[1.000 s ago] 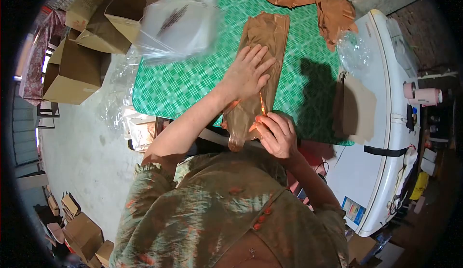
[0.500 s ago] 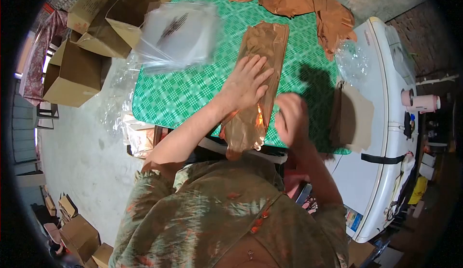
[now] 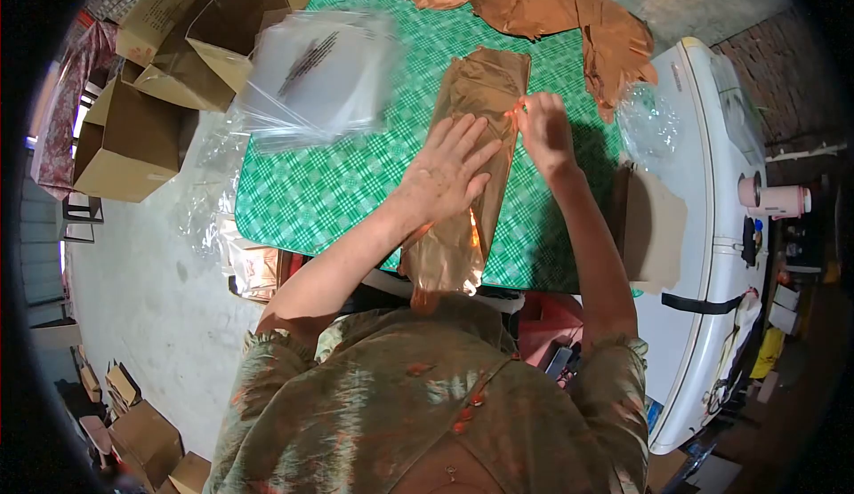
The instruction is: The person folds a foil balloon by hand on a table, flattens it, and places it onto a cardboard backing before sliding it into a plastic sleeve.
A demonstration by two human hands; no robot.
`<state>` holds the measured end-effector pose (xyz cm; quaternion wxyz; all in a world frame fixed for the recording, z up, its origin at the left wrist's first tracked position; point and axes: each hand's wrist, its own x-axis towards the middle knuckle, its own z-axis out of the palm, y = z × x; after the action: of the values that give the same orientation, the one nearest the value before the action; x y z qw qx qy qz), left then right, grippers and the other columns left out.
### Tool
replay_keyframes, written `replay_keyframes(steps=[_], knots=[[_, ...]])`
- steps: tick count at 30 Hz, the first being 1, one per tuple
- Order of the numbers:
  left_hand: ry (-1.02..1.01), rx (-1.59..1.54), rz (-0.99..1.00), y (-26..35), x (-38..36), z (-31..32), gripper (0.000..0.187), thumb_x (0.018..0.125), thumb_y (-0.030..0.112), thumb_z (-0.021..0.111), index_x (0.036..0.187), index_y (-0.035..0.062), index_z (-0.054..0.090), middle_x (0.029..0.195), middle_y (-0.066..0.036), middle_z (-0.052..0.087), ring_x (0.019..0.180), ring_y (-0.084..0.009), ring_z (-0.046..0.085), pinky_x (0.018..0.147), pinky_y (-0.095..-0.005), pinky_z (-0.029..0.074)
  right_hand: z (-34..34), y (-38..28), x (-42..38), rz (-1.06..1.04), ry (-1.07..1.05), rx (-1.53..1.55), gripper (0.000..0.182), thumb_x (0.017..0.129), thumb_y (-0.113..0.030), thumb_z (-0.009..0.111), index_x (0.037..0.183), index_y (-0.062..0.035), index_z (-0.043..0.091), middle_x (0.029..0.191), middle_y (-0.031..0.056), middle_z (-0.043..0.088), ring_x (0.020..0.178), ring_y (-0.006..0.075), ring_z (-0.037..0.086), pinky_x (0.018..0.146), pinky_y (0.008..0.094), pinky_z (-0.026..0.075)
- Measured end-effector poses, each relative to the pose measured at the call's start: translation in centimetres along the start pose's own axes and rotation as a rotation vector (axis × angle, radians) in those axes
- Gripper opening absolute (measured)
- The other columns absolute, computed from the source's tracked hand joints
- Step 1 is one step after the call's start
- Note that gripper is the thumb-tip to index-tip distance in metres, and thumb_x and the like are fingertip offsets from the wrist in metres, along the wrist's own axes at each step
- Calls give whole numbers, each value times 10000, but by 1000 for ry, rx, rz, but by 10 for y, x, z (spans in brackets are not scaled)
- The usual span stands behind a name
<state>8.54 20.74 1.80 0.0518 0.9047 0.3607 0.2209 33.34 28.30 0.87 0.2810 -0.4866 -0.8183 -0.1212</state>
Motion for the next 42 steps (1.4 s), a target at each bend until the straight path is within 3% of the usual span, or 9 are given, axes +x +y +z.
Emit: replay_keyframes(steps=[8, 20, 26, 29, 32, 37, 39, 42], knots=[[-28, 9, -23, 0, -1, 3, 589, 1051, 371, 521, 1588, 132, 480, 1674, -200, 380, 1585, -358, 293, 1311, -518, 190, 9, 14, 16, 20, 39, -12, 107, 911, -75, 681, 977, -39, 605, 936, 162, 601, 937, 394, 576, 821, 502, 505], [-90, 59, -35, 1, 0, 2, 600, 1084, 413, 442, 1621, 147, 438, 1701, -188, 339, 1605, -346, 250, 1327, -509, 143, 18, 36, 41, -133, 159, 23, 126, 883, -27, 674, 992, -15, 611, 869, 157, 569, 846, 381, 567, 754, 475, 502], [-66, 38, -30, 0, -1, 3, 594, 1081, 408, 451, 1610, 139, 454, 1689, -195, 356, 1599, -352, 262, 1323, -513, 153, 34, 60, 47, -115, 113, -13, 135, 894, -49, 681, 1004, -17, 610, 924, 178, 557, 874, 399, 544, 777, 496, 493], [-35, 25, -23, 1, -2, 4, 590, 1073, 399, 468, 1598, 129, 471, 1675, -201, 377, 1588, -361, 284, 1318, -517, 165, 37, 71, 52, -41, -15, -68, 207, 891, -61, 706, 1072, -11, 616, 973, 187, 567, 931, 416, 550, 837, 512, 491], [8, 7, -10, -1, -2, 4, 586, 1061, 386, 492, 1582, 118, 489, 1653, -210, 408, 1572, -373, 313, 1311, -523, 183, 12, 44, 52, 22, -2, 27, 285, 874, -74, 743, 1127, -17, 624, 1047, 190, 609, 1023, 430, 568, 915, 509, 489], [45, 22, -1, -1, -3, 7, 577, 1047, 373, 524, 1560, 111, 515, 1624, -223, 444, 1549, -385, 349, 1298, -534, 211, -47, -37, -14, -88, 6, 37, 406, 871, -101, 779, 1242, -36, 628, 1122, 171, 664, 1105, 411, 601, 976, 501, 488], [74, 16, 15, -3, -4, 11, 576, 1048, 379, 525, 1558, 111, 520, 1623, -223, 445, 1546, -385, 352, 1296, -538, 215, -87, -85, -43, -24, -221, 117, 453, 875, -110, 785, 1293, -52, 619, 1148, 166, 657, 1152, 402, 602, 999, 510, 482], [77, 60, 26, -5, -5, 16, 575, 1063, 397, 499, 1568, 122, 512, 1631, -209, 442, 1552, -377, 347, 1296, -538, 215, -116, -120, -102, -60, -280, 351, 516, 826, -148, 840, 1295, -84, 636, 1284, 158, 627, 1257, 371, 577, 1053, 492, 466]])
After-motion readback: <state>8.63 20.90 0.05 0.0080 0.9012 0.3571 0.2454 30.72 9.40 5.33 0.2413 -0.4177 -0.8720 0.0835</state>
